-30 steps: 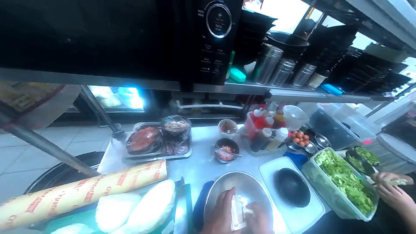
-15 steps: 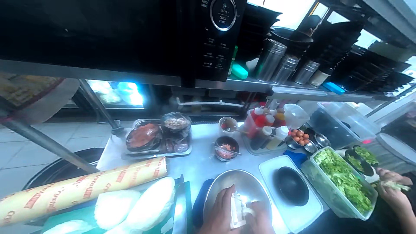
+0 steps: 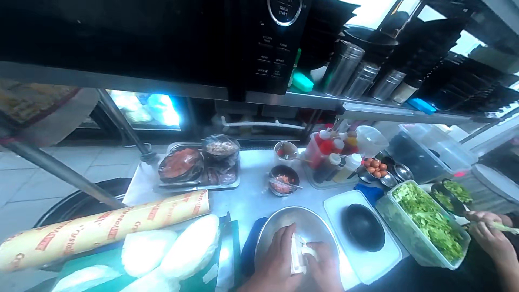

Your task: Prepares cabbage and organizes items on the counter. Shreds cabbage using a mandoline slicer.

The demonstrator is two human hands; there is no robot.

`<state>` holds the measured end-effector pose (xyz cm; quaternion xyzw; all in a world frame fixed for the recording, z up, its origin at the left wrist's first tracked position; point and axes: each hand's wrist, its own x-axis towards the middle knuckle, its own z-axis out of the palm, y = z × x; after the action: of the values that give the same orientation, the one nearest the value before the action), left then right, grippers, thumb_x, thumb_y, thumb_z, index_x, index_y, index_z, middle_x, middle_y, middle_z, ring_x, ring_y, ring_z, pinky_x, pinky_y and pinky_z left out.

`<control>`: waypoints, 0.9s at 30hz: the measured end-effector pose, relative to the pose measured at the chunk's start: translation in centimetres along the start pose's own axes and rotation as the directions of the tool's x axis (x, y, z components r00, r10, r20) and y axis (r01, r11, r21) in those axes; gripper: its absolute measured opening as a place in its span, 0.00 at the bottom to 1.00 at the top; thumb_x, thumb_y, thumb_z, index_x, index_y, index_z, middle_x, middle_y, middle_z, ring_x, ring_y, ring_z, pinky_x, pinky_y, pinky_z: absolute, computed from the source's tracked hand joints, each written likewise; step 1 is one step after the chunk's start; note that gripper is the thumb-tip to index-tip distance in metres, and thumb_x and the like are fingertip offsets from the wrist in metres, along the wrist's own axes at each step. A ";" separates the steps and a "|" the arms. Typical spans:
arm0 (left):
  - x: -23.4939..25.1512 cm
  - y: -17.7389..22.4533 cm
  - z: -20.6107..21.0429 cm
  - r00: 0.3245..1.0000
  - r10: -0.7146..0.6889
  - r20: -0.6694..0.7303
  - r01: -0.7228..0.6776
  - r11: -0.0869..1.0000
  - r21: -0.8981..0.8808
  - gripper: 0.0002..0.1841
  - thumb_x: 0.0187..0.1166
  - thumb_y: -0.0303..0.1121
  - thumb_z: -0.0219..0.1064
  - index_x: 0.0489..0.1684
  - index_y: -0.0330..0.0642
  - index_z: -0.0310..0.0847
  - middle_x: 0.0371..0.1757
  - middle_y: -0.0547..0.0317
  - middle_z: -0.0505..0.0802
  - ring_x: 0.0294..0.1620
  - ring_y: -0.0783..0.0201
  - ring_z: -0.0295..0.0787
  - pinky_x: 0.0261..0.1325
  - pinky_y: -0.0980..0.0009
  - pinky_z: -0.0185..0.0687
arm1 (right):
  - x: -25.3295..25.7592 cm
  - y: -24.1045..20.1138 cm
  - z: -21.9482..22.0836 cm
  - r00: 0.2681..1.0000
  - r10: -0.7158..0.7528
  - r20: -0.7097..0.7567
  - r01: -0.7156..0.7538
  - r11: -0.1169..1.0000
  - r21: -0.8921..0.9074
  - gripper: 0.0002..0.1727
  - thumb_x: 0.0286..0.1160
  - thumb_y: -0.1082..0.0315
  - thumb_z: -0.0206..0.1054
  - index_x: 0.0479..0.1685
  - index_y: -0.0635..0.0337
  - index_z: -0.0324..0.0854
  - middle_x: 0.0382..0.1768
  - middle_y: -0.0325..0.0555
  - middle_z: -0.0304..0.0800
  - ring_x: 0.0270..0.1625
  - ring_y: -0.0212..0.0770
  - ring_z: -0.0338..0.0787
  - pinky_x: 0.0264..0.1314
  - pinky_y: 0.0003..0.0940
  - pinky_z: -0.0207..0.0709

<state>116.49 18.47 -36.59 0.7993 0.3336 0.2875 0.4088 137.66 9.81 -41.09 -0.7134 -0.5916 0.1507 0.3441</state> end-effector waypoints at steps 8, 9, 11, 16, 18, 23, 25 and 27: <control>0.4 0.6 -0.3 0.999 -0.021 0.045 0.019 0.999 0.030 0.64 0.51 0.52 0.86 0.93 0.46 0.47 0.82 0.47 0.73 0.82 0.54 0.72 0.78 0.58 0.78 | 0.3 -1.8 -0.7 0.999 0.009 -0.048 -0.006 0.997 0.071 0.13 0.70 0.65 0.76 0.53 0.46 0.93 0.51 0.30 0.94 0.57 0.28 0.91 0.63 0.34 0.89; 0.5 0.6 -0.3 0.999 -0.017 0.042 0.016 0.999 0.030 0.64 0.51 0.52 0.87 0.93 0.46 0.47 0.82 0.47 0.73 0.82 0.54 0.72 0.79 0.58 0.78 | 0.1 -0.5 -0.1 0.999 0.030 -0.041 -0.029 0.999 0.036 0.13 0.69 0.64 0.76 0.53 0.46 0.93 0.51 0.31 0.95 0.57 0.29 0.91 0.64 0.35 0.88; 0.5 0.9 -0.5 0.998 -0.021 0.055 0.019 0.999 0.028 0.64 0.51 0.51 0.87 0.94 0.45 0.47 0.82 0.46 0.74 0.82 0.54 0.72 0.81 0.59 0.76 | -0.8 2.5 0.6 0.985 0.168 0.043 -0.165 0.984 -0.070 0.14 0.69 0.62 0.75 0.54 0.49 0.93 0.53 0.37 0.95 0.58 0.34 0.92 0.66 0.42 0.87; 0.4 0.9 -0.4 0.998 -0.027 0.059 0.024 0.999 0.049 0.64 0.51 0.52 0.87 0.93 0.46 0.47 0.82 0.47 0.73 0.81 0.55 0.72 0.80 0.59 0.77 | -0.4 -2.0 -1.0 1.000 0.015 -0.017 -0.014 0.997 0.072 0.14 0.71 0.65 0.75 0.55 0.48 0.92 0.53 0.33 0.95 0.58 0.29 0.91 0.65 0.35 0.88; 0.5 1.1 -0.4 0.996 -0.034 0.078 0.030 0.998 0.060 0.64 0.51 0.52 0.86 0.94 0.46 0.45 0.82 0.47 0.72 0.82 0.54 0.71 0.80 0.59 0.77 | -0.5 -1.0 -0.3 0.999 0.003 -0.045 0.000 0.998 0.070 0.13 0.70 0.66 0.75 0.54 0.48 0.92 0.53 0.32 0.95 0.58 0.29 0.91 0.65 0.34 0.88; 0.9 1.7 -0.7 0.995 -0.053 0.082 0.048 0.997 0.057 0.64 0.51 0.50 0.87 0.94 0.46 0.47 0.83 0.46 0.72 0.82 0.53 0.72 0.78 0.57 0.79 | -1.0 1.0 -0.3 0.985 0.167 0.050 -0.166 0.986 -0.012 0.16 0.71 0.62 0.76 0.58 0.50 0.91 0.56 0.38 0.95 0.59 0.33 0.92 0.68 0.41 0.87; 0.8 1.4 -0.6 0.995 -0.057 0.081 0.053 0.997 0.054 0.64 0.50 0.50 0.87 0.94 0.48 0.46 0.83 0.47 0.72 0.82 0.53 0.72 0.78 0.57 0.79 | -0.4 -2.6 -1.2 0.997 0.058 -0.042 -0.054 0.994 0.096 0.15 0.69 0.67 0.77 0.56 0.49 0.91 0.53 0.34 0.95 0.56 0.29 0.93 0.63 0.36 0.90; 0.9 1.3 -0.4 0.995 -0.056 0.086 0.051 0.997 0.058 0.65 0.49 0.51 0.87 0.94 0.48 0.46 0.83 0.47 0.72 0.82 0.53 0.71 0.78 0.57 0.79 | -0.2 -2.6 -0.8 0.995 0.042 -0.088 -0.033 0.994 0.104 0.14 0.68 0.67 0.78 0.52 0.48 0.90 0.49 0.30 0.96 0.50 0.26 0.94 0.57 0.34 0.92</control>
<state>117.16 18.80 -35.12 0.8129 0.3446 0.2318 0.4084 136.20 9.55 -38.85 -0.7118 -0.5534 0.1550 0.4038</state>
